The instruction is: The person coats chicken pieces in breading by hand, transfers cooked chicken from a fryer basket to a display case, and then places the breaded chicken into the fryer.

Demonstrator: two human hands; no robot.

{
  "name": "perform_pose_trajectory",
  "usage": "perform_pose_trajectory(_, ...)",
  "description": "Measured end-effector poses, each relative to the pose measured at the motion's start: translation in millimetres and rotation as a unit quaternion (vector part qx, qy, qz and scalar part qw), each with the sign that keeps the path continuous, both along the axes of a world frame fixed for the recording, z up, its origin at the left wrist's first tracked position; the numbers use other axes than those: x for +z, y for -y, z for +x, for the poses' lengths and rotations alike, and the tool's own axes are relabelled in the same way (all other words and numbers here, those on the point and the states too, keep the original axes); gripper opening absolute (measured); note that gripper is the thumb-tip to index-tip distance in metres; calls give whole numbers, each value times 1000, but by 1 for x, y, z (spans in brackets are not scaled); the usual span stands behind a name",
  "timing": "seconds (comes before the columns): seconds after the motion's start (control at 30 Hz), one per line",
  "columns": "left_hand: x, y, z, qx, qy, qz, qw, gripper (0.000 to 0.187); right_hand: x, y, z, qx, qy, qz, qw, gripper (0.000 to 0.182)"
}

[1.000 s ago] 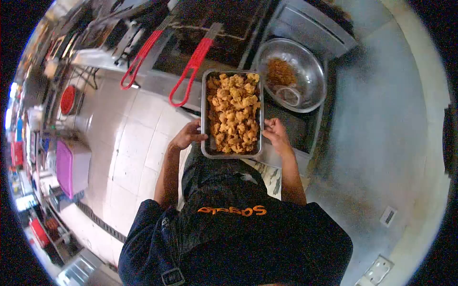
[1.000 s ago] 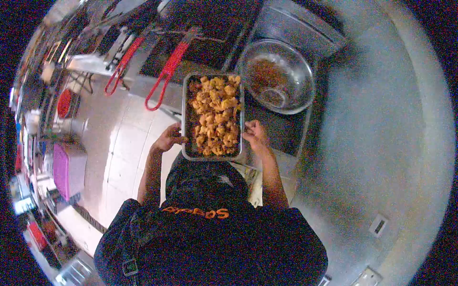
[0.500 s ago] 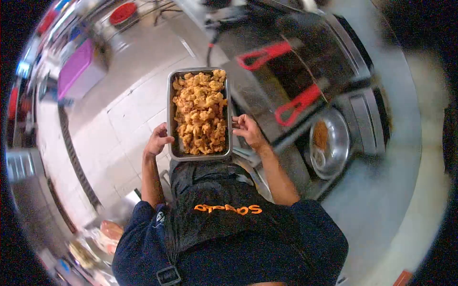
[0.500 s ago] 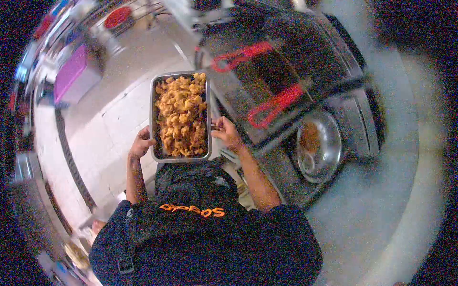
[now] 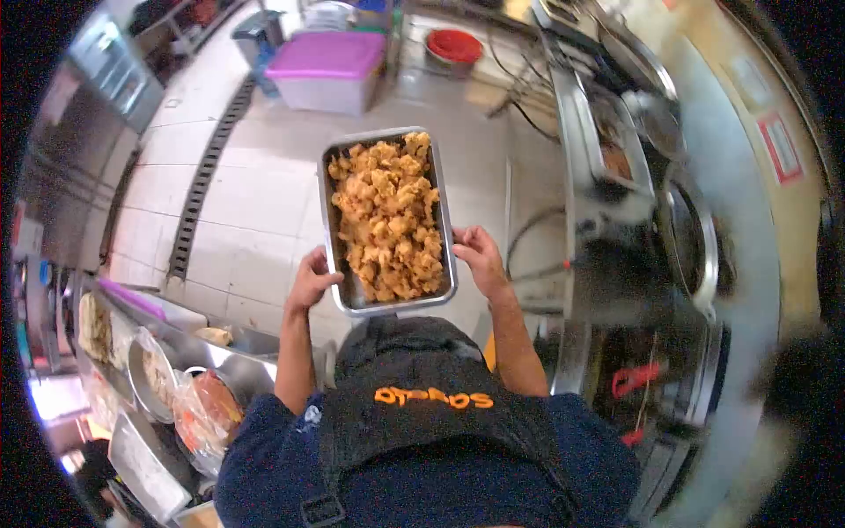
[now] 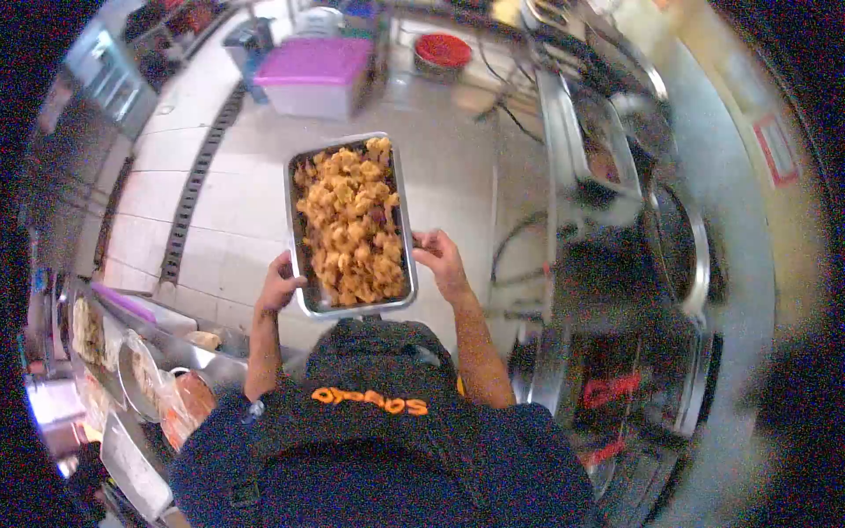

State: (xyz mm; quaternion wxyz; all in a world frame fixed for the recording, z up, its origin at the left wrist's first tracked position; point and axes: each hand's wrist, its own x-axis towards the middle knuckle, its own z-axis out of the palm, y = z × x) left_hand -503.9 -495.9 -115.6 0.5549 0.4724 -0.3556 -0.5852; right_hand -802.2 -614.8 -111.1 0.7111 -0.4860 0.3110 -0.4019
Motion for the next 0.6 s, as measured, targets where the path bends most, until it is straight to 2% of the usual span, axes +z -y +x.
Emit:
perform_pose_trajectory(0.03,-6,9,0,7,12,-20,1000,48,-8,15,0,2,15,-14,1000,13)
perform_pose_trajectory(0.1,-19,9,-20,65,-12,-49,997,53,-22,41,-13,39,15,88,995,13)
perform_pose_trajectory(0.13,-21,8,-30,92,-3,-51,994,54,-40,50,-20,28,-17,88,996,14)
perform_pose_trajectory(0.23,-33,6,-63,161,22,-79,984,59,-132,84,-50,18,-148,41,988,16)
perform_pose_trajectory(0.27,-42,-7,-91,191,12,-99,977,60,-183,89,-74,30,-212,14,977,17)
perform_pose_trajectory(0.3,-52,-13,-106,220,36,-94,970,60,-208,99,-96,64,-264,-23,962,17)
perform_pose_trajectory(0.4,-63,-2,-135,301,42,-133,943,58,-290,138,-132,137,-334,72,930,14)
perform_pose_trajectory(0.43,-67,0,-147,329,44,-141,933,57,-311,144,-138,140,-332,68,930,14)
perform_pose_trajectory(0.5,-72,-7,-143,313,38,-138,939,52,-331,141,-146,166,-354,144,909,16)
perform_pose_trajectory(0.53,-79,-7,-142,344,35,-145,927,48,-339,149,-144,171,-354,140,909,16)
perform_pose_trajectory(0.6,-80,-3,-142,377,40,-154,913,49,-344,165,-123,247,-369,123,887,19)
